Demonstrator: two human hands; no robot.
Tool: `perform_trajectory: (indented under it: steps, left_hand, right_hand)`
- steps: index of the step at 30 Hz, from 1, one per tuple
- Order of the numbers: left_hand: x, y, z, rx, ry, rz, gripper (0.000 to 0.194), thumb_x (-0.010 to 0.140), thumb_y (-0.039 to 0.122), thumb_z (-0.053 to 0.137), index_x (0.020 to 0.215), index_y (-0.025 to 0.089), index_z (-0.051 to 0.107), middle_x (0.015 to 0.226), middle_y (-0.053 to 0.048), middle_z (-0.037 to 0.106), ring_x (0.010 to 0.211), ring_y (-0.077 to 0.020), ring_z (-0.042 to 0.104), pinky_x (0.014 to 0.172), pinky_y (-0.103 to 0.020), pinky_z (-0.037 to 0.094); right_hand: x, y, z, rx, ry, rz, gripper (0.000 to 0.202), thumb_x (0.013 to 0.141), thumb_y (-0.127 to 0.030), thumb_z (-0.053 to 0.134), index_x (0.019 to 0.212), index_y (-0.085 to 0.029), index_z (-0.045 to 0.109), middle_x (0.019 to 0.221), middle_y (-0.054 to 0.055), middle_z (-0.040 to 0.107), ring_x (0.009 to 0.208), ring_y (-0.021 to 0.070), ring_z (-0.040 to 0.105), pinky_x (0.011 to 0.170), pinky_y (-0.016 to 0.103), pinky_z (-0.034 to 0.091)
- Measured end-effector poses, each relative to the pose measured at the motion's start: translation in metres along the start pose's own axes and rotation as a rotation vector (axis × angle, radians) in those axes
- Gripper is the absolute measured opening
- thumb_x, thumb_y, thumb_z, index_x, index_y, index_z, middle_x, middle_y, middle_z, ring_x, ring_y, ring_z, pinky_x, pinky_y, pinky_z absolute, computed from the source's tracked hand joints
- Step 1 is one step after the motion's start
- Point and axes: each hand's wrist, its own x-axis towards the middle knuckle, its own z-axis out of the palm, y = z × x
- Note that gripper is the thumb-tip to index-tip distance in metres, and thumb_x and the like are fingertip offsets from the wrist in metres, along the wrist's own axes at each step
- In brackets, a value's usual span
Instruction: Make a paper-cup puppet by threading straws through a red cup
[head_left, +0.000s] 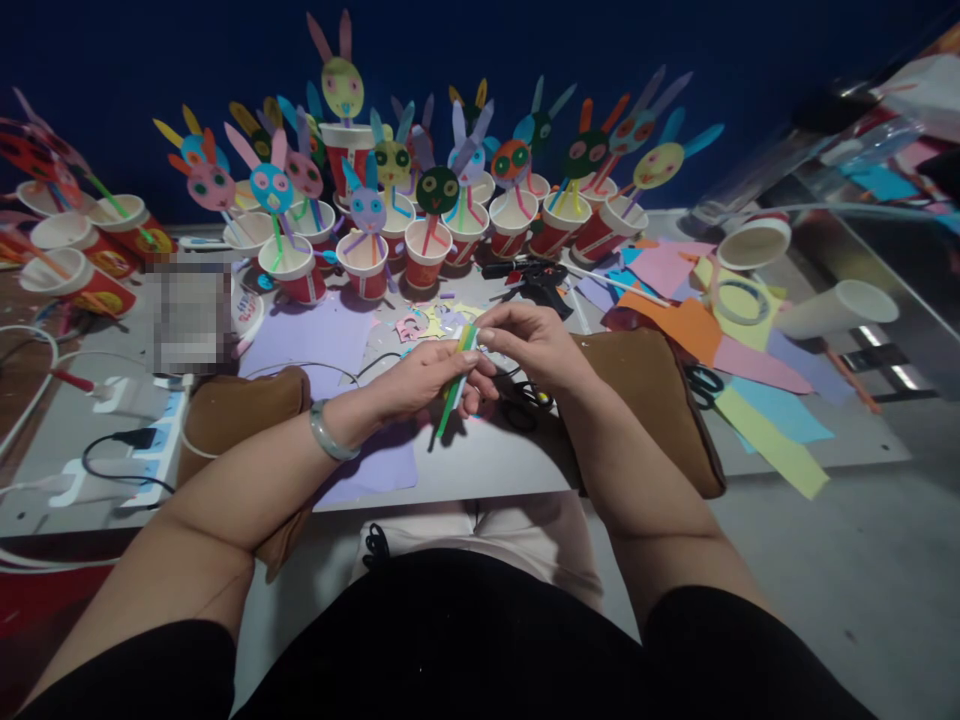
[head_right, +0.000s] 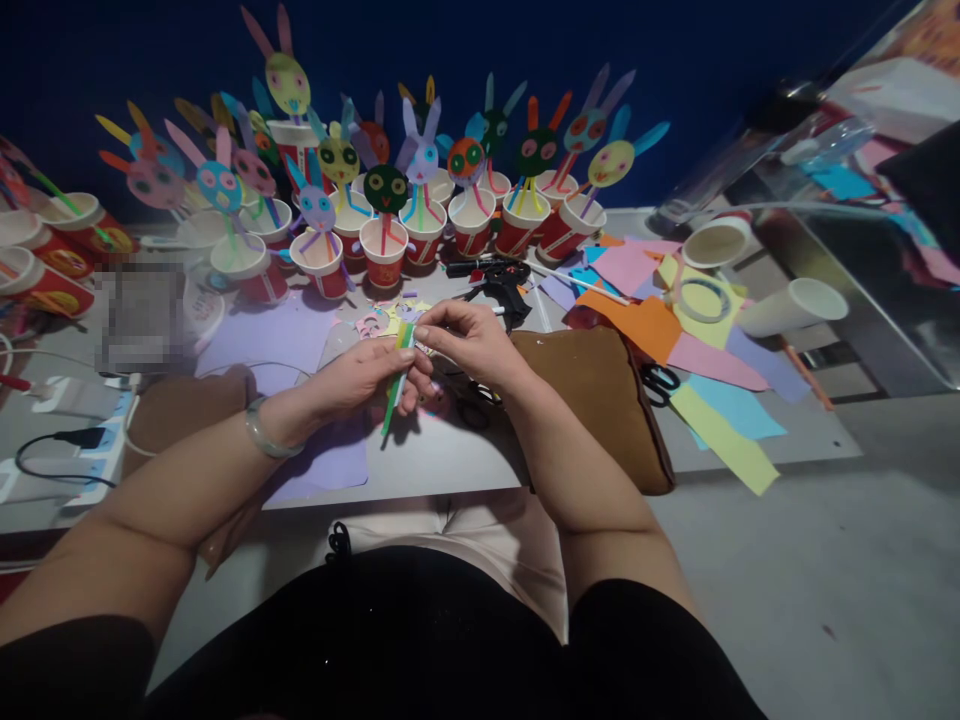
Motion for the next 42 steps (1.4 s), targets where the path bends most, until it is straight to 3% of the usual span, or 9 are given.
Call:
perform_trajectory:
  steps: [8, 20, 28, 34, 42]
  left_hand:
    - [0.001, -0.002, -0.005, -0.090, -0.058, 0.081, 0.046, 0.085, 0.052, 0.081, 0.095, 0.011, 0.063, 0.080, -0.009, 0.078, 0.054, -0.0107, 0.068, 0.052, -0.020, 0.054]
    - [-0.004, 0.005, -0.003, -0.111, -0.142, 0.078, 0.046, 0.082, 0.053, 0.084, 0.088, 0.012, 0.063, 0.075, -0.007, 0.078, 0.049, -0.0104, 0.066, 0.046, -0.019, 0.050]
    - [-0.009, 0.004, 0.007, -0.157, -0.213, -0.011, 0.050, 0.079, 0.057, 0.085, 0.089, 0.012, 0.066, 0.075, -0.007, 0.079, 0.050, -0.0113, 0.068, 0.044, -0.019, 0.050]
    - [-0.009, 0.003, 0.011, -0.189, -0.208, -0.039, 0.052, 0.076, 0.056, 0.088, 0.093, 0.010, 0.071, 0.076, -0.009, 0.080, 0.051, -0.0127, 0.069, 0.047, -0.021, 0.053]
    - [-0.006, -0.005, 0.009, -0.212, -0.289, -0.089, 0.055, 0.074, 0.057, 0.089, 0.096, 0.010, 0.072, 0.079, -0.011, 0.080, 0.052, -0.0132, 0.069, 0.049, -0.022, 0.054]
  right_hand:
    - [0.001, 0.000, -0.007, 0.103, -0.096, 0.007, 0.045, 0.070, -0.056, 0.092, 0.096, -0.022, 0.080, 0.086, 0.001, 0.076, 0.079, 0.0153, 0.069, 0.085, 0.033, 0.056]
    - [0.003, 0.005, -0.011, 0.113, -0.130, 0.023, 0.043, 0.074, -0.051, 0.091, 0.107, -0.025, 0.082, 0.107, 0.005, 0.081, 0.099, 0.0196, 0.074, 0.098, 0.038, 0.058]
    - [0.001, 0.006, -0.004, 0.182, -0.167, -0.106, 0.030, 0.077, -0.048, 0.090, 0.096, -0.027, 0.082, 0.115, 0.006, 0.080, 0.119, 0.0241, 0.071, 0.109, 0.043, 0.053]
    - [-0.001, 0.003, -0.001, 0.178, -0.127, -0.142, 0.028, 0.076, -0.049, 0.090, 0.091, -0.027, 0.082, 0.114, 0.007, 0.080, 0.114, 0.0241, 0.071, 0.107, 0.045, 0.054]
    - [0.000, 0.003, -0.003, 0.174, -0.231, -0.159, 0.029, 0.078, -0.052, 0.088, 0.095, -0.029, 0.083, 0.117, 0.006, 0.079, 0.115, 0.0227, 0.071, 0.109, 0.045, 0.053]
